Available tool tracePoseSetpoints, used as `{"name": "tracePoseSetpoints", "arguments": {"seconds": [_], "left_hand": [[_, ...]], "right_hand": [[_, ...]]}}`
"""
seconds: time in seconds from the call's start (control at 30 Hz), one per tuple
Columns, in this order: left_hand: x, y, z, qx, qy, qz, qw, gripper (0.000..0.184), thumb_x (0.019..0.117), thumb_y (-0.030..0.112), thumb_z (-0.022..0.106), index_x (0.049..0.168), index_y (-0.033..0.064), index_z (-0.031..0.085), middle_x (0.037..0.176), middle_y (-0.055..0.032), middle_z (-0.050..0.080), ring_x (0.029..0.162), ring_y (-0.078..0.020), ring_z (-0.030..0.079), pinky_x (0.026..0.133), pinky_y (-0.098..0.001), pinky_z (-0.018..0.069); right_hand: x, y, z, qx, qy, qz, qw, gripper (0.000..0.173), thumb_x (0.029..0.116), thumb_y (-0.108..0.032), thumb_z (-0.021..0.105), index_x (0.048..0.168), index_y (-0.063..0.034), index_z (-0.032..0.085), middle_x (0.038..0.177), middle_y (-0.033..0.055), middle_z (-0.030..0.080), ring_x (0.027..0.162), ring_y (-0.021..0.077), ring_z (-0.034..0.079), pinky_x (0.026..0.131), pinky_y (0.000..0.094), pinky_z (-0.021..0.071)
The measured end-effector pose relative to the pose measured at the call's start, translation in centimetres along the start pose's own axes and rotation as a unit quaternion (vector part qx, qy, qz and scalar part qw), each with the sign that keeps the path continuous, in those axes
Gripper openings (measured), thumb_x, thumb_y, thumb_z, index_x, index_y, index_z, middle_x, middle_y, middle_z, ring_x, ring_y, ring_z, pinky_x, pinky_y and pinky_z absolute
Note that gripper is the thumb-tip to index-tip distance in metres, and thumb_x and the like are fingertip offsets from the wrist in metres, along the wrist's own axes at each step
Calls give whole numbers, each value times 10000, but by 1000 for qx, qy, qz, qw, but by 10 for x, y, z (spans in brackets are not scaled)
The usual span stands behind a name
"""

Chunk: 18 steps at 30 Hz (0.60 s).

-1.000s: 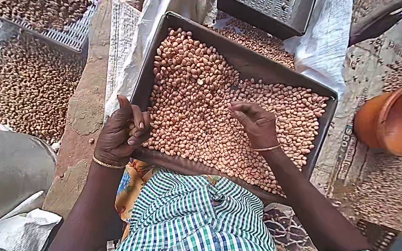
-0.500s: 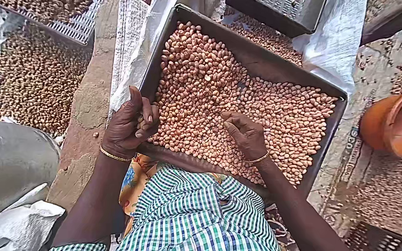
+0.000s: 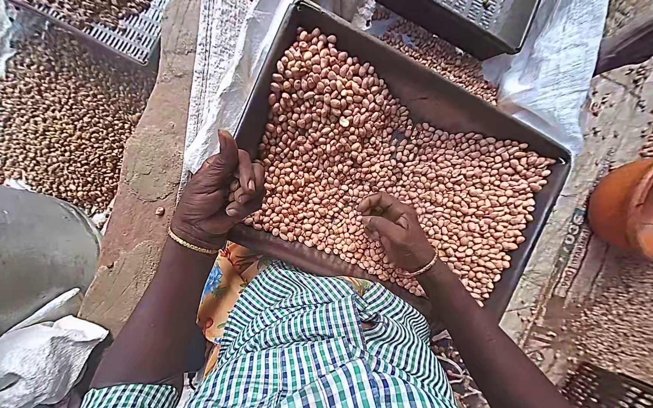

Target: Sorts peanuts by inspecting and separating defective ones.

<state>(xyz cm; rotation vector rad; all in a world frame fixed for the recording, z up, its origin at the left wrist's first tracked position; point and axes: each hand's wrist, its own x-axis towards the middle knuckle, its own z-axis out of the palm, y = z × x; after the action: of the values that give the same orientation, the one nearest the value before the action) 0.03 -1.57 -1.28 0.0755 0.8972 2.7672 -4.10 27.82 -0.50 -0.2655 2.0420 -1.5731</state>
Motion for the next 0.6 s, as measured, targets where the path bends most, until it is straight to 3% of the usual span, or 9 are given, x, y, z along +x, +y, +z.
{"name": "tracePoseSetpoints", "arguments": {"seconds": [0.07,0.13,0.17,0.2,0.27,0.33,0.43,0.5,0.6], "left_hand": [[-2,0,0,8,7,4,1000,512,1070,445,440,701,176,672,623,97,614,486,37,534,444,-105,423],[-2,-1,0,6,4,12,1000,507,1068,445,445,708,173,678,626,100,618,482,38,532,443,-105,420],[-2,-1,-1,2,0,15,1000,502,1065,442,454,714,168,685,629,98,622,483,36,535,444,-105,419],[-2,-1,0,2,-2,15,1000,500,1064,443,460,717,165,688,633,97,626,485,36,536,446,-104,421],[-3,0,2,24,2,-15,1000,526,1072,440,443,705,148,680,615,87,618,478,35,533,441,-105,416],[-1,-1,13,94,19,-126,987,609,1110,386,319,713,113,691,560,79,611,445,52,527,422,-93,427],[6,-1,21,137,-18,-281,950,607,1120,306,236,769,121,696,576,70,636,453,47,544,437,-109,454],[4,3,15,106,-31,-251,962,583,1114,272,277,696,137,660,556,77,611,447,45,535,430,-108,445],[1,3,6,51,-17,-149,987,545,1097,301,362,648,168,641,562,90,593,446,42,513,420,-108,414]], "right_hand": [[-7,-6,16,-211,-45,-19,976,145,920,-5,657,1050,26,713,824,48,554,643,59,469,587,191,408],[-9,0,26,-329,-46,-89,939,165,871,-22,731,1013,62,749,823,189,623,672,251,593,624,367,512],[-9,4,27,-331,-32,-108,937,149,864,-15,728,985,69,750,803,196,633,653,261,605,613,377,523],[-7,3,26,-300,-11,-110,948,124,870,-9,715,966,64,745,757,142,616,617,189,559,590,310,487],[-1,-11,25,-136,29,-75,987,70,910,-13,692,980,-3,693,642,-82,491,525,-53,410,513,99,378],[4,-36,37,-3,23,-91,996,93,916,0,677,1003,-31,687,627,-149,476,503,-101,382,484,63,356],[15,-51,54,32,-34,-95,994,109,952,-24,648,1059,-15,668,710,-118,545,552,-100,429,520,65,388],[20,-39,52,-84,-40,-80,992,90,966,-42,636,1022,6,688,817,-43,559,626,-64,454,580,84,400],[13,-14,58,-277,-95,-132,947,139,883,-23,718,1000,31,769,838,152,623,700,191,566,650,299,482]]}}
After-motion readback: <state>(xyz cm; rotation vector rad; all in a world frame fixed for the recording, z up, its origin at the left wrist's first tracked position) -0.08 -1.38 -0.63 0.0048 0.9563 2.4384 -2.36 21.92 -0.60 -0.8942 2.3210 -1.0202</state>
